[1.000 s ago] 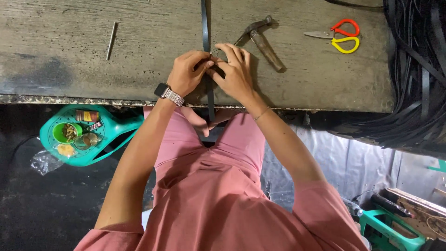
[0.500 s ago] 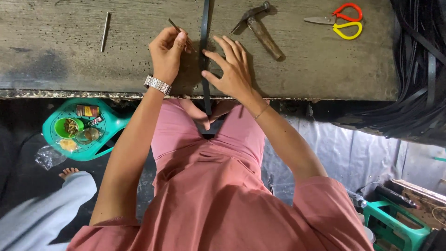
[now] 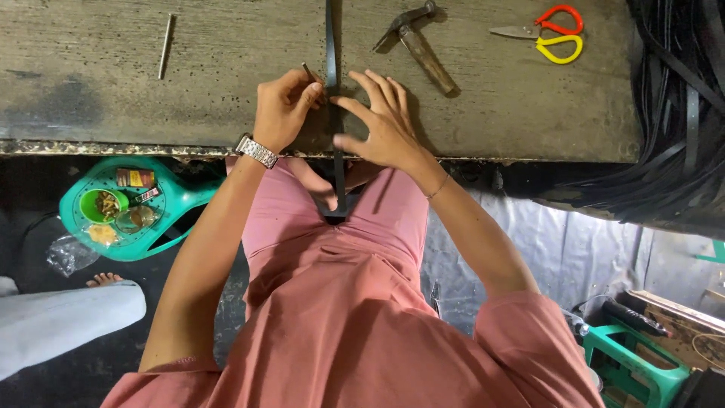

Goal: Punching holes into long leather straps using a manual punch tool and a hammer on a workbench.

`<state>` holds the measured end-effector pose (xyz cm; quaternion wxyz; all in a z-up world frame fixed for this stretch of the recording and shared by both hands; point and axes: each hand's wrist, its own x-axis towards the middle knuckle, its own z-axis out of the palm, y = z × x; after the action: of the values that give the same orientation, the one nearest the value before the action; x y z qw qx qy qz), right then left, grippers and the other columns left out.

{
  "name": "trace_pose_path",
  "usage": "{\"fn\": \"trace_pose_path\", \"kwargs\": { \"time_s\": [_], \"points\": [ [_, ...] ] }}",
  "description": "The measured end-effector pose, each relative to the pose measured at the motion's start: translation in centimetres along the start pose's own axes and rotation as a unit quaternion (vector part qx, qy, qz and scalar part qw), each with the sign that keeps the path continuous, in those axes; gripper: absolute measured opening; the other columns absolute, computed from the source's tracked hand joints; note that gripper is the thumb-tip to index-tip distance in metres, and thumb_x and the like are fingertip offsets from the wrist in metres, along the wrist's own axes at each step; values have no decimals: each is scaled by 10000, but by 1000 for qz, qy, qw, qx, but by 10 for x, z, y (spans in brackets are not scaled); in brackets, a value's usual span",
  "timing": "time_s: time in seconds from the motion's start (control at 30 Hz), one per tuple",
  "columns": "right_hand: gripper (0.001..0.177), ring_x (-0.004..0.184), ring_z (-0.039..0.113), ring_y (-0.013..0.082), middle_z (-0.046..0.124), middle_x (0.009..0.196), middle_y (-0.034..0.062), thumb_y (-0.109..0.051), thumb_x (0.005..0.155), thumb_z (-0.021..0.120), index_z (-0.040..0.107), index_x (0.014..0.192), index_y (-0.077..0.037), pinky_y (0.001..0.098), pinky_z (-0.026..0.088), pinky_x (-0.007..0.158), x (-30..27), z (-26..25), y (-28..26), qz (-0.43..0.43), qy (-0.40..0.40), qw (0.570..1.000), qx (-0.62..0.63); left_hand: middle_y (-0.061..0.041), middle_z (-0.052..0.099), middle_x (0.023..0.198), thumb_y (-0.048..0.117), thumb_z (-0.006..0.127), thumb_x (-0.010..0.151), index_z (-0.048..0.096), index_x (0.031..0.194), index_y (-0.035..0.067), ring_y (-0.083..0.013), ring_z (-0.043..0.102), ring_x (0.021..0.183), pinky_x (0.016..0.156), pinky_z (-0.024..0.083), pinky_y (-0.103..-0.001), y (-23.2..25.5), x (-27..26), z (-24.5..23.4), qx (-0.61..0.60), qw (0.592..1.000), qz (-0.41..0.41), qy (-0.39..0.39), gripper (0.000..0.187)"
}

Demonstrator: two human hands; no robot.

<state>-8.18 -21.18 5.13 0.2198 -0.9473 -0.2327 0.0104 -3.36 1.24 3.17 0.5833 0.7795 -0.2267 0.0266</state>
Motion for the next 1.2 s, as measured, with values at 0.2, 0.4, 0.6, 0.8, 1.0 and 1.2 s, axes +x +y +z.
{"fn": "trace_pose_path", "kwargs": {
  "time_s": [0.2,0.4,0.6,0.8,1.0,1.2],
  "points": [
    [550,1336,410,304,488,1452,68,-682,959,588,716,1258,-239,544,303,1013,10,3,0,-2,81,996,-40,-66,766,846,128,677,1081,691,983,26,-147,750,709,648,591,-250,-1,2,1,8,1000,3,-6,143],
    [493,1320,428,313,464,1520,46,-625,960,683,746,1256,-234,529,286,991,14,6,9,-26,85,995,-47,-103,767,893,90,671,1073,689,1018,4,-180,773,776,725,633,-265,-2,8,4,-28,999,-5,-22,103],
    [763,1367,400,339,399,1568,75,-818,911,560,645,1437,-271,596,282,1050,12,-1,2,-23,44,996,-72,-74,771,893,140,667,1087,690,989,27,-171,768,799,712,614,-262,-6,4,3,5,1000,12,-20,151],
    [735,1375,414,322,440,1557,51,-736,916,677,601,1456,-244,587,282,1052,13,2,5,-3,51,997,-57,-79,767,927,99,667,1079,688,1014,22,-180,767,816,732,619,-272,-1,1,4,0,1000,13,-19,104],
    [850,1357,398,317,418,1554,49,-852,906,393,620,1443,-234,563,296,1033,15,1,5,-10,48,998,-44,-73,760,908,144,653,1089,687,991,29,-180,756,817,746,627,-294,0,4,5,-6,1000,18,-1,155],
    [797,1369,369,331,385,1574,48,-808,892,613,555,1497,-293,568,291,1046,16,1,9,-3,18,999,-32,-70,755,918,65,663,1080,682,979,26,-171,738,814,736,614,-290,-2,5,7,-6,1000,27,-13,110]
  ]
}}
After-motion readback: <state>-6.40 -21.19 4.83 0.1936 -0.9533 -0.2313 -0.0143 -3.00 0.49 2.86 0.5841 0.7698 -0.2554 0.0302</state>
